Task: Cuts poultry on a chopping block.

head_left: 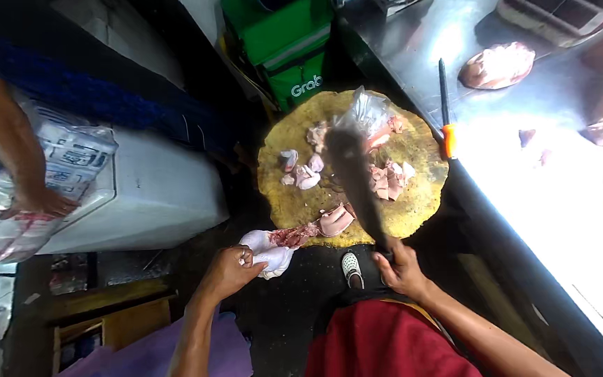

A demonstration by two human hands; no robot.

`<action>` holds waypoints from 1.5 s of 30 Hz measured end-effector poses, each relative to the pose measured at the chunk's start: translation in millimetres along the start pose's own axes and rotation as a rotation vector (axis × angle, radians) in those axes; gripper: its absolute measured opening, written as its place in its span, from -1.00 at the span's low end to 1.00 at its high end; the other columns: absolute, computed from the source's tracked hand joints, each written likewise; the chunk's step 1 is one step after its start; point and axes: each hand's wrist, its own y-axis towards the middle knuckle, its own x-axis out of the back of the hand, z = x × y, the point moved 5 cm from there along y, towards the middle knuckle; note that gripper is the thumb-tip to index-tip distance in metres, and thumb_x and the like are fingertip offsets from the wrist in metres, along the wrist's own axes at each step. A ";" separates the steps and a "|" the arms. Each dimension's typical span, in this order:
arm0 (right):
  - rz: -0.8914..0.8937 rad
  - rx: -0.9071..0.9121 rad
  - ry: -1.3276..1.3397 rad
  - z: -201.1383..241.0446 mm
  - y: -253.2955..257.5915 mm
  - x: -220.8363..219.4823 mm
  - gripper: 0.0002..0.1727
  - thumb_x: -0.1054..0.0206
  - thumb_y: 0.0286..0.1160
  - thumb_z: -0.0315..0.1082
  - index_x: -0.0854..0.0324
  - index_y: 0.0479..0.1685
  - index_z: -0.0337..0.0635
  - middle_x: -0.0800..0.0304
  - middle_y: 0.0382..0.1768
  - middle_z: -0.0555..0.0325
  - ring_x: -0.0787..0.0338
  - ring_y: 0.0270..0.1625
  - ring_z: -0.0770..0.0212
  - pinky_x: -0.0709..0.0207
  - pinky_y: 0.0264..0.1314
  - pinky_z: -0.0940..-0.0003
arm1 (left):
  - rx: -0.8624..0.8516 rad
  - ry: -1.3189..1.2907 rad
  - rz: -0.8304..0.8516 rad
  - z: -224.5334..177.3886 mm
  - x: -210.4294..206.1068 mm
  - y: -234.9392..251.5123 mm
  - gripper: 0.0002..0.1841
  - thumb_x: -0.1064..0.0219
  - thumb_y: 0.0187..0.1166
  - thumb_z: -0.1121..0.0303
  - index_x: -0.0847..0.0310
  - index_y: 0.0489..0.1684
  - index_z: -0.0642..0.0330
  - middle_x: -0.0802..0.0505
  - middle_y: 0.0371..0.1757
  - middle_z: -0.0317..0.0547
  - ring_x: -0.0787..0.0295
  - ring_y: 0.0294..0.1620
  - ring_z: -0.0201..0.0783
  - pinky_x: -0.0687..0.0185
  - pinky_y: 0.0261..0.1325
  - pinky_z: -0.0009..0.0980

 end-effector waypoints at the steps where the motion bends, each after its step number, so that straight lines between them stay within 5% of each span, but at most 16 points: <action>1: 0.164 -0.227 -0.118 -25.8 -15.9 -14.4 -0.47 -0.15 0.75 0.03 -0.62 0.39 -0.20 -0.84 -0.39 0.06 -0.81 -0.44 0.16 -0.74 -0.32 0.12 | 0.001 0.001 -0.004 1.3 0.1 0.9 -0.52 -0.62 0.24 0.07 -0.40 -0.79 0.11 -0.57 -0.57 -0.31 -0.47 -0.46 -0.39 -0.39 -0.33 -0.29; 3: 0.527 -0.664 -0.221 -71.5 -39.7 -35.5 -0.43 -0.05 0.76 0.16 -0.48 0.53 0.03 -0.84 -0.25 -0.07 -0.86 -0.17 -0.13 -0.68 -0.03 -0.22 | 0.006 -0.010 -0.006 4.2 -1.7 -1.5 -0.53 -0.62 0.22 0.09 -0.38 -0.79 0.07 -0.55 -0.59 -0.34 -0.46 -0.47 -0.42 -0.38 -0.34 -0.32; 6: 0.513 -0.713 -0.206 -69.5 -33.8 -27.7 -0.41 -0.06 0.74 0.24 -0.50 0.56 0.14 -0.84 -0.25 -0.05 -0.86 -0.17 -0.11 -0.67 -0.03 -0.21 | -0.018 -0.023 -0.016 8.2 -2.3 -4.2 -0.52 -0.61 0.23 0.06 -0.38 -0.79 0.07 -0.54 -0.60 -0.34 -0.45 -0.49 -0.43 -0.37 -0.36 -0.33; 10: 0.180 -0.394 -0.097 -0.8 7.0 1.4 -0.41 -0.11 0.74 0.15 -0.60 0.49 -0.07 -0.80 -0.44 0.11 -0.78 -0.45 0.17 -0.68 -0.33 0.08 | -0.043 -0.035 -0.025 10.7 -5.8 -4.3 -0.52 -0.60 0.22 0.02 -0.42 -0.78 0.10 -0.57 -0.59 -0.34 -0.45 -0.50 -0.43 -0.38 -0.37 -0.32; 13: -0.091 0.005 0.106 55.6 34.4 15.2 -0.46 -0.14 0.79 0.04 -0.60 0.33 -0.29 -0.74 -0.48 0.17 -0.69 -0.52 0.42 -0.66 -0.45 0.39 | -0.049 -0.035 -0.015 13.3 -6.4 -1.4 -0.53 -0.60 0.23 0.03 -0.43 -0.78 0.09 -0.57 -0.59 -0.34 -0.46 -0.50 -0.43 -0.39 -0.36 -0.33; 16: -0.172 0.196 0.150 55.8 22.6 -2.8 -0.52 -0.10 0.81 0.05 -0.53 0.33 -0.17 -0.72 -0.41 0.14 -0.72 -0.44 0.39 -0.71 -0.37 0.39 | -0.041 -0.027 0.009 13.6 -6.2 0.2 -0.52 -0.60 0.26 0.04 -0.41 -0.77 0.12 -0.58 -0.57 -0.29 -0.47 -0.47 -0.38 -0.40 -0.32 -0.27; 19: 0.149 -0.262 -0.185 -7.4 -29.3 -46.0 -0.46 -0.16 0.74 0.04 -0.60 0.46 -0.15 -0.84 -0.42 0.05 -0.82 -0.44 0.10 -0.74 -0.32 0.05 | -0.052 -0.026 -0.001 17.0 -6.5 0.2 -0.53 -0.60 0.25 0.04 -0.41 -0.78 0.08 -0.54 -0.61 -0.35 -0.44 -0.52 -0.42 -0.37 -0.38 -0.33; 21: 0.517 -0.679 -0.306 -49.1 -49.5 -68.6 -0.41 -0.04 0.76 0.16 -0.40 0.67 0.13 -0.87 -0.22 -0.11 -0.88 -0.12 -0.20 -0.68 0.01 -0.27 | -0.052 -0.040 -0.001 19.6 -7.6 -1.6 -0.52 -0.59 0.26 0.04 -0.39 -0.79 0.05 -0.52 -0.62 -0.38 -0.41 -0.52 -0.45 -0.34 -0.39 -0.36; 24: 0.498 -0.748 -0.245 -50.3 -39.5 -63.2 -0.40 -0.05 0.75 0.21 -0.42 0.67 0.20 -0.86 -0.21 -0.07 -0.86 -0.13 -0.14 -0.67 0.02 -0.23 | -0.060 -0.067 -0.022 25.0 -8.1 -4.8 -0.52 -0.60 0.25 0.03 -0.37 -0.80 0.03 -0.52 -0.62 -0.41 -0.40 -0.53 -0.49 -0.33 -0.40 -0.40; 30: 0.083 -0.321 -0.053 43.1 25.8 -17.9 -0.41 -0.14 0.76 0.10 -0.56 0.54 -0.11 -0.78 -0.44 0.19 -0.71 -0.50 0.32 -0.66 -0.38 0.25 | -0.066 -0.097 -0.037 30.5 -15.6 -7.9 -0.52 -0.59 0.25 0.02 -0.38 -0.80 0.03 -0.52 -0.63 -0.42 -0.39 -0.55 -0.51 -0.32 -0.42 -0.42; 33: -0.087 -0.004 0.125 91.9 45.5 -5.0 -0.46 -0.18 0.78 -0.03 -0.54 0.44 -0.32 -0.74 -0.47 0.19 -0.70 -0.51 0.42 -0.69 -0.43 0.41 | -0.015 -0.078 -0.008 30.0 -15.8 -14.7 -0.53 -0.56 0.27 0.00 -0.41 -0.78 0.04 -0.48 -0.68 -0.41 -0.38 -0.60 -0.47 -0.31 -0.45 -0.35; 36: -0.121 0.133 0.201 101.1 34.3 -6.8 -0.51 -0.15 0.79 0.03 -0.53 0.35 -0.19 -0.72 -0.46 0.19 -0.70 -0.47 0.43 -0.69 -0.40 0.42 | 0.043 -0.095 -0.027 25.6 -12.8 -33.2 -0.55 -0.53 0.29 0.01 -0.42 -0.77 0.04 -0.44 -0.71 -0.43 -0.36 -0.64 -0.47 -0.31 -0.49 -0.35; 41: 0.084 -0.148 -0.043 33.4 -56.0 -14.7 -0.45 -0.22 0.71 0.07 -0.63 0.51 -0.07 -0.92 -0.17 0.14 -0.84 -0.28 0.40 -0.77 -0.20 0.32 | 0.037 -0.234 -0.148 25.7 -31.8 -61.0 -0.55 -0.53 0.26 0.00 -0.37 -0.83 -0.06 -0.41 -0.76 -0.55 -0.29 -0.71 -0.60 -0.23 -0.59 -0.53; 45: 0.298 -0.478 -0.197 -19.0 -127.0 -14.7 -0.39 -0.16 0.64 0.22 -0.63 0.53 0.12 -0.91 -0.26 0.15 -0.86 -0.34 0.21 -0.74 -0.27 0.01 | 0.045 -0.303 -0.138 16.3 -57.4 -66.5 -0.57 -0.50 0.31 0.05 -0.36 -0.83 -0.09 -0.41 -0.75 -0.54 -0.29 -0.71 -0.60 -0.23 -0.59 -0.55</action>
